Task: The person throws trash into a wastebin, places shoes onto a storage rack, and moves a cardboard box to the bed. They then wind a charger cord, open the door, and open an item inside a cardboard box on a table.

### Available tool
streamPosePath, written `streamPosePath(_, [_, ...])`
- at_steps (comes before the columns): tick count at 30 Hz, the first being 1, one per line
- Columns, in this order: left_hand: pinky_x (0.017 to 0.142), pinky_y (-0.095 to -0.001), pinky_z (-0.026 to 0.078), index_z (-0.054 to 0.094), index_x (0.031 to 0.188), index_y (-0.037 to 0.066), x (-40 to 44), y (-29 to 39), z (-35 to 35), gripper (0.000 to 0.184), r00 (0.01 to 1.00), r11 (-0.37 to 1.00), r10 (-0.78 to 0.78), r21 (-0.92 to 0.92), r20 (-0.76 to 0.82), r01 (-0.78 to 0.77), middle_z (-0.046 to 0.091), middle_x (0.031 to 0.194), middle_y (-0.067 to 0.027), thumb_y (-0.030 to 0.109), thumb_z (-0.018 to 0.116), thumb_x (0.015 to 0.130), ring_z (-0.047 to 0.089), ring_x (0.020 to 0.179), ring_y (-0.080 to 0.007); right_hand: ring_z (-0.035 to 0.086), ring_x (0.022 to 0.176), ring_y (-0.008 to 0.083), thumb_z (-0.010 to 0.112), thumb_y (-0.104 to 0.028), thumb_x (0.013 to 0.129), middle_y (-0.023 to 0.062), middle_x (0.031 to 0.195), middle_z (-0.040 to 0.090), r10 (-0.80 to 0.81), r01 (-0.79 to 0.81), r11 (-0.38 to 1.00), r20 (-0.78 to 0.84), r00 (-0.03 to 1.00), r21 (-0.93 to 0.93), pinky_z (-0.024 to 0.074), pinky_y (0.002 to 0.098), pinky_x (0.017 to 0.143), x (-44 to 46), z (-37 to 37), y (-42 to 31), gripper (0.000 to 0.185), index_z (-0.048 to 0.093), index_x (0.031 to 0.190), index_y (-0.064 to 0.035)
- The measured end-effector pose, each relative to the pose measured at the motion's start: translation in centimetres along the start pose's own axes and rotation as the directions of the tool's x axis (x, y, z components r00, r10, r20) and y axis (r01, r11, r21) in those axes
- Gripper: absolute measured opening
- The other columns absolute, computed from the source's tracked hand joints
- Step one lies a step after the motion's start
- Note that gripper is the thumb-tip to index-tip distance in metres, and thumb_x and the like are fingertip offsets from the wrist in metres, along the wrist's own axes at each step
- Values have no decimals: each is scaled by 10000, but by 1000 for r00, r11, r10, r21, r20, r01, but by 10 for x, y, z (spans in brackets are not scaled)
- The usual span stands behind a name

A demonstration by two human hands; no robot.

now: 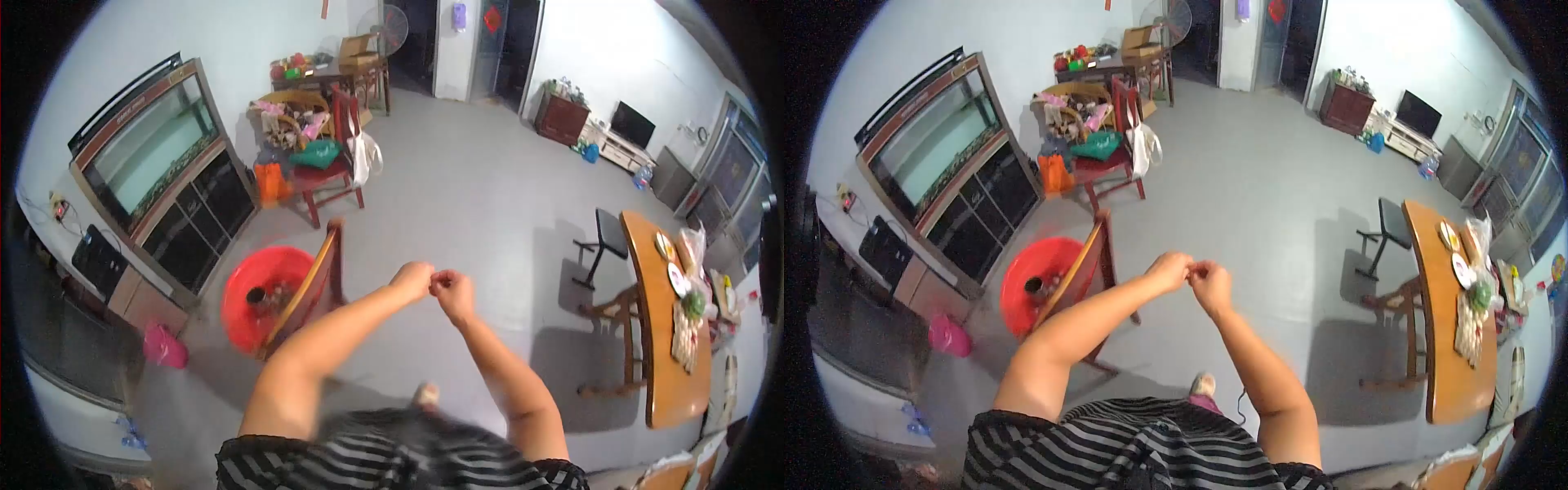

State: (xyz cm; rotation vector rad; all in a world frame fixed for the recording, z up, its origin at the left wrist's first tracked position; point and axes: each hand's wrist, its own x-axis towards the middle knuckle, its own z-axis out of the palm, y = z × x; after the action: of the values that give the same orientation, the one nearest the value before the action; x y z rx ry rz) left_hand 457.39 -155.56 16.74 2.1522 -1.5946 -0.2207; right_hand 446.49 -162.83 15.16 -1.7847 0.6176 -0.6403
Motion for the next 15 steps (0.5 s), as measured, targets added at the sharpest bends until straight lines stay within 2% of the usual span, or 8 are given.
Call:
streamPosePath(2, [587,-407,453,571,749,22,69,-28,-9,97,1000,1000,-24,-18,21,24,589,694,-171,74,489,750,582,649,-307,594,676,138,530,36,751,97,731,604,92,-95,995,59,994,41,506,252,628,75,-10,9,64,568,801,44])
streamPosePath(5, [527,-349,469,565,761,10,160,-59,-27,93,993,975,-113,-189,47,120,594,664,-137,56,484,763,588,567,-229,592,679,143,535,27,755,98,748,600,125,-141,977,107,986,158,505,248,629,179,-21,10,64,565,808,47])
streamPosePath(8, [489,-289,481,560,776,-10,249,-102,-41,112,970,889,-210,-389,123,241,602,659,-88,18,452,772,570,521,-146,596,656,144,523,6,739,108,726,622,142,-167,957,118,983,235,487,256,590,284,-22,20,88,584,792,40])
streamPosePath(12, [502,-291,486,550,777,-22,381,-179,-48,133,976,894,-173,-396,130,211,590,647,-90,8,421,785,566,539,-147,574,645,119,555,-28,758,93,710,609,113,-153,950,155,981,271,478,240,581,432,-19,39,68,573,760,38])
streamPosePath(15, [516,-292,491,548,785,-29,481,-228,-54,140,998,988,-52,-144,32,56,587,648,-92,-1,412,787,567,556,-145,590,709,152,553,-27,792,102,779,591,105,-158,948,196,975,276,508,256,649,544,-20,61,80,545,821,46])
